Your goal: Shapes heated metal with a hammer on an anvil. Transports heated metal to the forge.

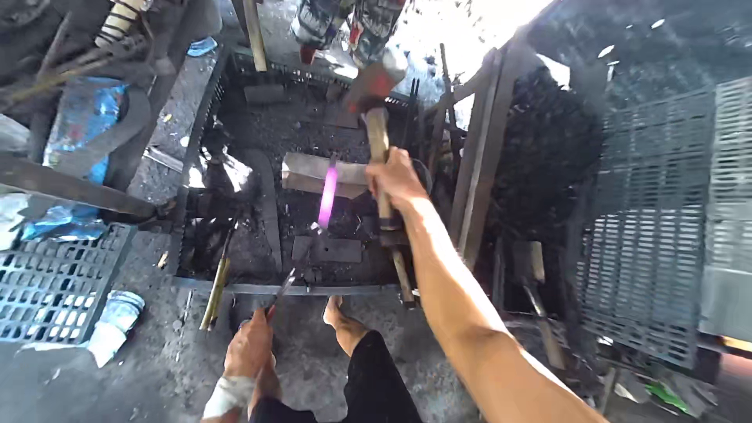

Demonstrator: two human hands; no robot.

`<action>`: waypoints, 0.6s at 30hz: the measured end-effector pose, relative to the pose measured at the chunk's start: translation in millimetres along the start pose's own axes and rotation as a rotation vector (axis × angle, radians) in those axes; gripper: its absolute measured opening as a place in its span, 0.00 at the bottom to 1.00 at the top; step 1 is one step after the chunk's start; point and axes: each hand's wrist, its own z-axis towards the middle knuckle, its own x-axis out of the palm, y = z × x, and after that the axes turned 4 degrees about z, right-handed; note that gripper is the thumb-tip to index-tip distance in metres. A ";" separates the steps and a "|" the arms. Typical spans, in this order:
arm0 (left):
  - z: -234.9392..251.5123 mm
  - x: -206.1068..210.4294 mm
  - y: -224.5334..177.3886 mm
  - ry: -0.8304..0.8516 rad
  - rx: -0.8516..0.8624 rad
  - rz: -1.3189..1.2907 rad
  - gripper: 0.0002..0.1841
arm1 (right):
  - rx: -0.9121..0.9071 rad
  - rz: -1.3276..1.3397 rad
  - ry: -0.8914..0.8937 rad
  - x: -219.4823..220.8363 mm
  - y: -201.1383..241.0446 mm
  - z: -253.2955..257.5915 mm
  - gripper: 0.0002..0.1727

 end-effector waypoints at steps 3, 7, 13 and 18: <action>4.9 6.0 11.1 -0.039 0.051 -0.004 0.22 | -0.236 -0.074 -0.110 -59.8 73.0 -67.9 0.25; 3.8 4.9 17.4 -0.038 0.082 0.013 0.23 | -0.448 -0.306 -0.282 -102.6 113.7 -113.1 0.29; 8.2 10.8 14.1 0.028 0.008 0.022 0.23 | -0.233 -0.479 -0.318 -21.2 -8.3 -47.2 0.29; 5.4 25.8 18.2 -0.024 -0.005 0.013 0.23 | 0.142 -0.121 0.111 47.9 -132.4 37.4 0.23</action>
